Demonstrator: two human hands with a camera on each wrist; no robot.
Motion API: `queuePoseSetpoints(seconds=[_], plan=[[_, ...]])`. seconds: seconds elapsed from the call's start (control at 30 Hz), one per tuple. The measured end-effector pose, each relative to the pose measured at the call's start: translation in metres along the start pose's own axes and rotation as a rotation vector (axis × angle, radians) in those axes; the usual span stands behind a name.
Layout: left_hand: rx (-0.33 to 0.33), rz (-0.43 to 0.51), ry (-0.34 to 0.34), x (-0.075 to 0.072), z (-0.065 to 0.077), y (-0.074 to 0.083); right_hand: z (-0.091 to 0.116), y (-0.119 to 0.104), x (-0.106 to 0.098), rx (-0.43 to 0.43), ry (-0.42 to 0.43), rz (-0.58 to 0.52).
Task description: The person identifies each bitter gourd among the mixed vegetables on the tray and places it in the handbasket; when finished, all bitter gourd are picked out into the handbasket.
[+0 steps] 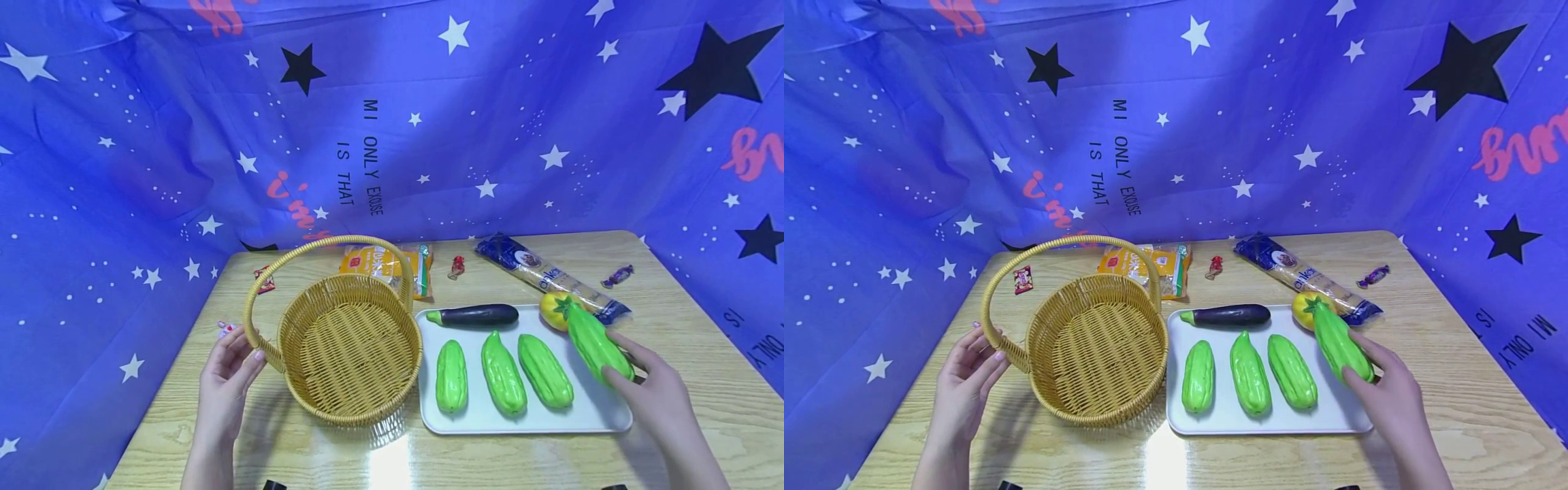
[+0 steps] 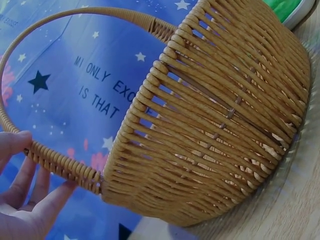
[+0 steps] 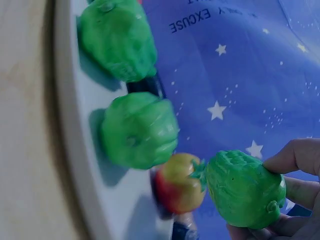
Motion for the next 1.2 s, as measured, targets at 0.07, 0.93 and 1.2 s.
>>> queuePoseSetpoints(seconds=[0.07,0.93,1.2], plan=[[0.003,-0.001,-0.002,0.000,0.000,0.000,-0.001,-0.008,-0.001,-0.032,0.003,-0.006],[0.052,-0.010,-0.039,-0.004,-0.005,0.000,-0.009,-0.106,0.023,-0.313,-0.172,-0.301],[0.058,0.010,-0.050,-0.005,-0.005,-0.001,-0.008,-0.126,0.032,-0.385,-0.215,-0.344]])
Point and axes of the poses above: each hand's wrist, its own z-axis away from the middle knuckle, its own x-axis out of the palm, y = z × x, the point moved 2 cm from there along -z, towards the middle knuckle, and after that the axes turned 14 degrees about y, right-handed, at the moved point
